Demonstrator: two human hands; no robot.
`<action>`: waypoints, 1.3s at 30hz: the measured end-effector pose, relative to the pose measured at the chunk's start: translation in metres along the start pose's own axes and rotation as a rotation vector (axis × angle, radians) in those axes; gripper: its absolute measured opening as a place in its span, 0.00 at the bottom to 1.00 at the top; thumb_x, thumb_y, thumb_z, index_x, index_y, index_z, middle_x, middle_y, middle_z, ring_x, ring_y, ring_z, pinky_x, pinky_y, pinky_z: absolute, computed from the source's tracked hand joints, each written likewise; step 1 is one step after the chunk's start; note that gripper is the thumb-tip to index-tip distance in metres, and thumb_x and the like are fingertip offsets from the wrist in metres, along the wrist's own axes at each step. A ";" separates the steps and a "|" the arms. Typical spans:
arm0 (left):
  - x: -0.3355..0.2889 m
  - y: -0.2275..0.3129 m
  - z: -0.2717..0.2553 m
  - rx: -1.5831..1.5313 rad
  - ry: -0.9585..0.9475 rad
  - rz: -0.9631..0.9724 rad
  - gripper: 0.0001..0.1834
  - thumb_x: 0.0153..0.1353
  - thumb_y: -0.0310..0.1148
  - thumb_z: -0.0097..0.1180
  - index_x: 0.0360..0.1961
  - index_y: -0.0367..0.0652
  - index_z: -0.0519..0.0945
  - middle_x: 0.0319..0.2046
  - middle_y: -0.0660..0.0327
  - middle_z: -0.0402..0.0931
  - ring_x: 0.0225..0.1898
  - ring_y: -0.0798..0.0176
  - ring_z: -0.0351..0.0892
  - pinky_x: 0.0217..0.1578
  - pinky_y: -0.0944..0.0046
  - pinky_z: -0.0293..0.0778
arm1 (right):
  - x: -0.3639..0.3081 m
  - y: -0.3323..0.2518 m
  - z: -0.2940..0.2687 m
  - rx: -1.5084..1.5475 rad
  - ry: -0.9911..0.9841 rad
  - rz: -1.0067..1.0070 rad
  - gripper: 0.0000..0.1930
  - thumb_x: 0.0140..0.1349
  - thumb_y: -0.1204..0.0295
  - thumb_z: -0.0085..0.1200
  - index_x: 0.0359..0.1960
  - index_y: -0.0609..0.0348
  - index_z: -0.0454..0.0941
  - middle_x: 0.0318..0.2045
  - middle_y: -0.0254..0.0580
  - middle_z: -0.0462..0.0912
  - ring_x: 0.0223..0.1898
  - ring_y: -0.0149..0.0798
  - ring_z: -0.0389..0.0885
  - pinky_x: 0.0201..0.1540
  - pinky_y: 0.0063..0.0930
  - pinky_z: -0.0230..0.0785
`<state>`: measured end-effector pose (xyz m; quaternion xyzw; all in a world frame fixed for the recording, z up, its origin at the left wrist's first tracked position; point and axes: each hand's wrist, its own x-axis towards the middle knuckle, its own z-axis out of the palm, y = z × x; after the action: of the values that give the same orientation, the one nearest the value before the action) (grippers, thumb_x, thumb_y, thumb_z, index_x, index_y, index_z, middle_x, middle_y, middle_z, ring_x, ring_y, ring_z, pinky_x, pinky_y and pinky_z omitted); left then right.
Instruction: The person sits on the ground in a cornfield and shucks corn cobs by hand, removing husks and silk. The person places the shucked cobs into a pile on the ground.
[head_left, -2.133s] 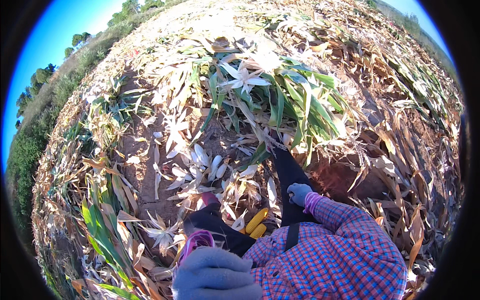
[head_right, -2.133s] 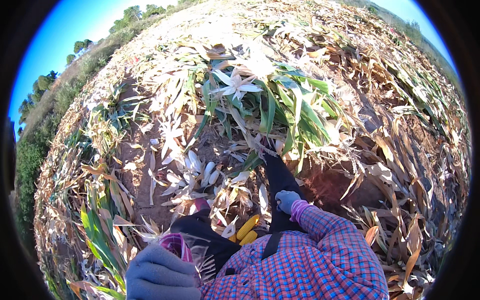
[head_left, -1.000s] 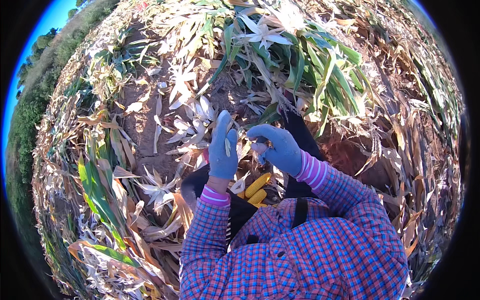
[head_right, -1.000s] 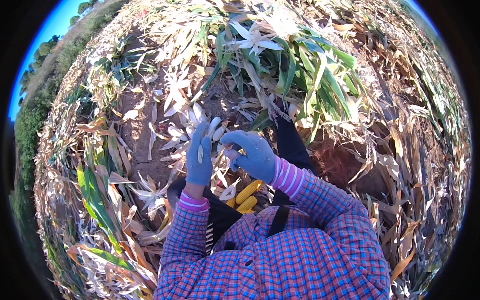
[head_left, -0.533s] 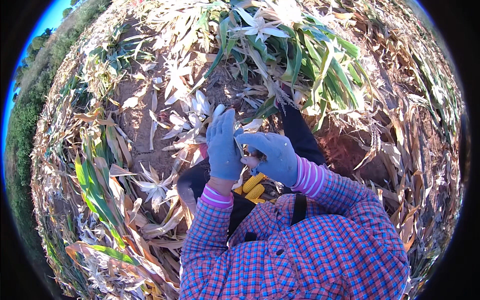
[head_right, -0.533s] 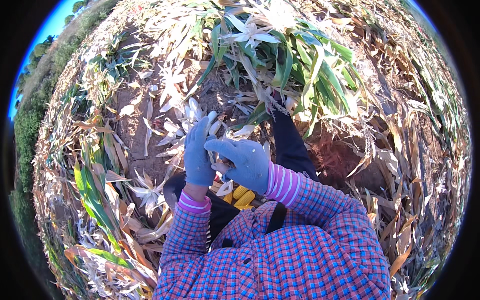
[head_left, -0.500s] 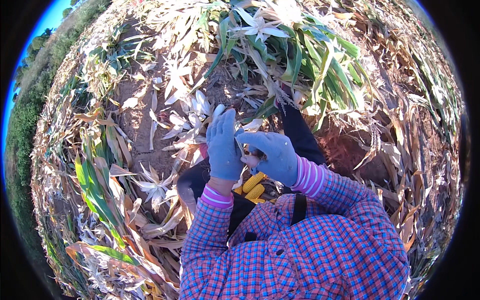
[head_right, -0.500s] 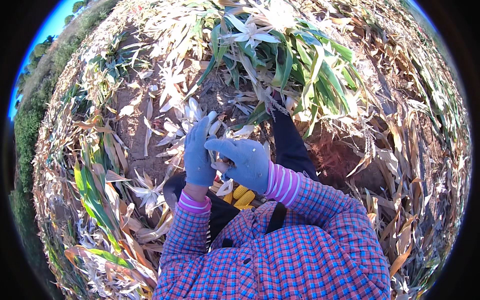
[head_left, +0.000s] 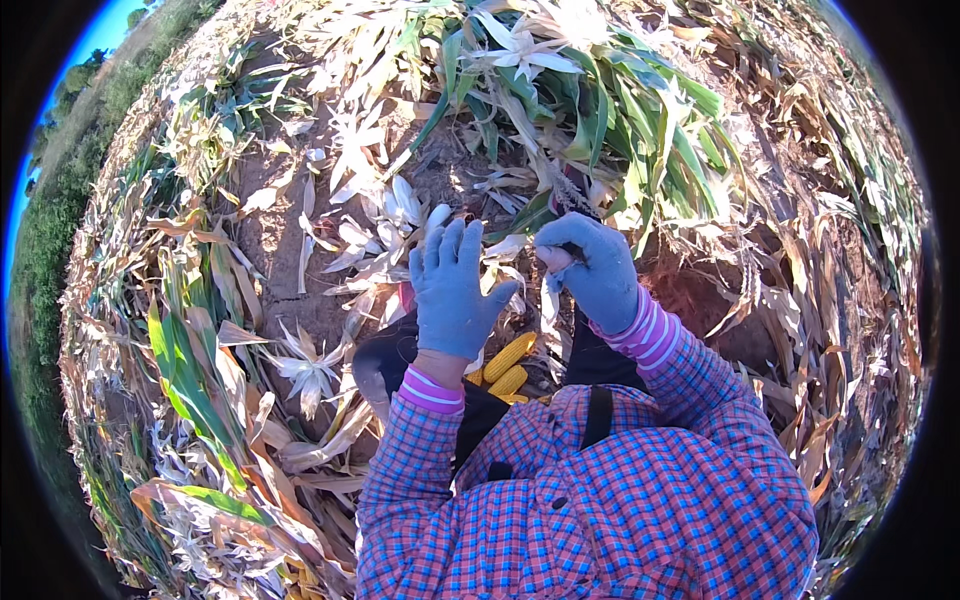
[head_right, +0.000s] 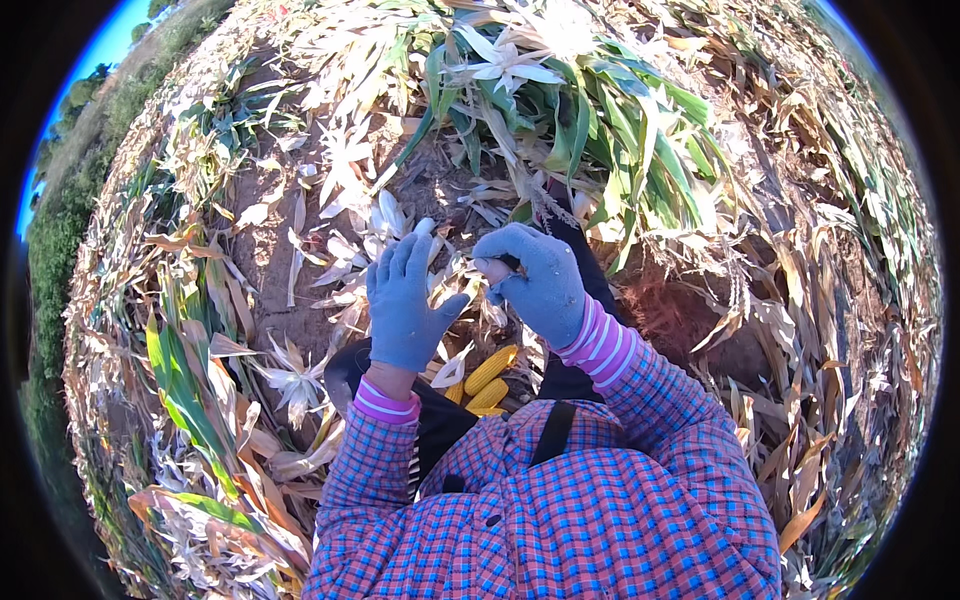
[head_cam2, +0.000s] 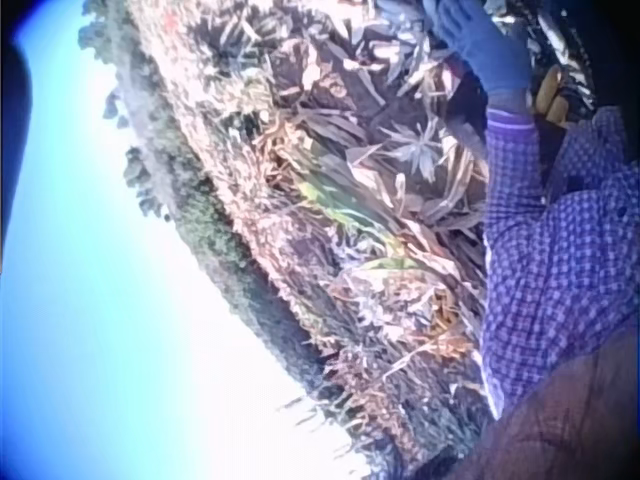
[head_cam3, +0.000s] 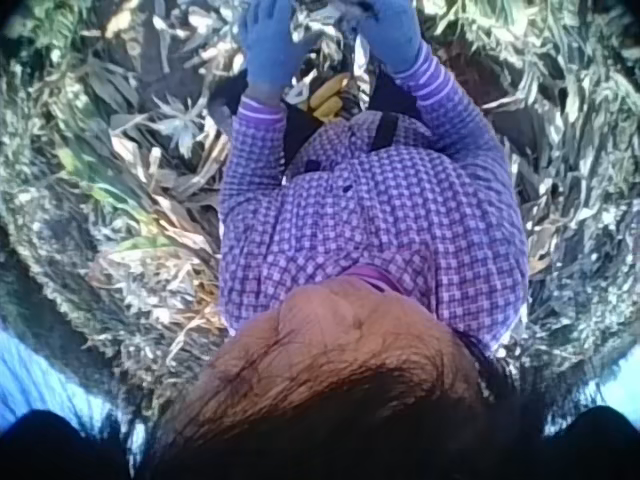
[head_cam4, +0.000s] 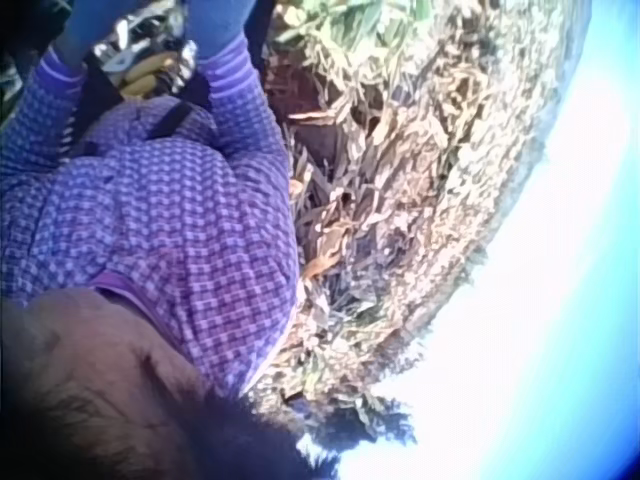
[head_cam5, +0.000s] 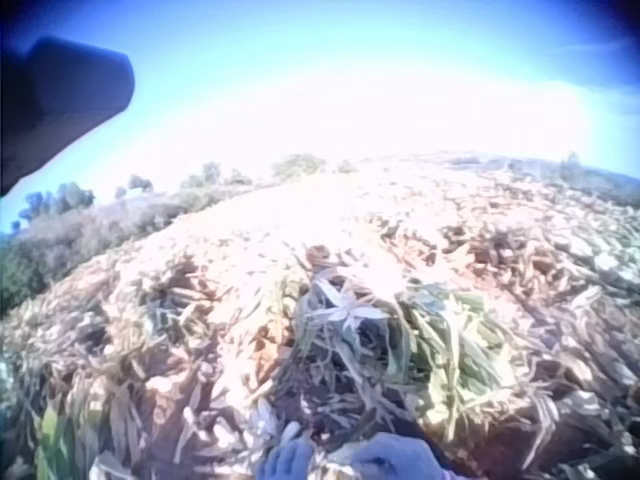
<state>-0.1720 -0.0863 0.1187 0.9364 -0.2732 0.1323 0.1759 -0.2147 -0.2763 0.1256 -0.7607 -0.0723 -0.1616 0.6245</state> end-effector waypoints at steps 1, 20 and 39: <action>-0.002 -0.001 -0.001 0.072 -0.047 -0.019 0.44 0.47 0.47 0.69 0.65 0.45 0.65 0.61 0.55 0.66 0.63 0.46 0.62 0.64 0.49 0.54 | 0.000 0.003 -0.007 0.041 0.028 0.070 0.07 0.58 0.78 0.58 0.38 0.64 0.78 0.28 0.40 0.79 0.25 0.32 0.81 0.28 0.23 0.73; -0.040 0.037 0.032 0.041 -0.554 0.448 0.31 0.52 0.48 0.64 0.58 0.58 0.72 0.54 0.64 0.73 0.65 0.54 0.62 0.67 0.32 0.38 | -0.012 0.034 -0.016 -0.239 -0.325 -0.049 0.05 0.55 0.75 0.60 0.31 0.62 0.78 0.26 0.40 0.79 0.27 0.40 0.80 0.31 0.30 0.72; -0.058 0.041 0.043 -0.237 -0.611 0.575 0.23 0.56 0.40 0.59 0.55 0.52 0.78 0.55 0.57 0.74 0.58 0.52 0.71 0.60 0.55 0.64 | -0.026 0.052 0.001 -0.206 -0.749 -0.088 0.12 0.58 0.59 0.58 0.38 0.49 0.82 0.46 0.42 0.79 0.45 0.47 0.80 0.48 0.40 0.71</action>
<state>-0.2357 -0.1087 0.0708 0.7918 -0.5757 -0.1397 0.1491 -0.2232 -0.2835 0.0688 -0.8221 -0.3110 0.0942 0.4675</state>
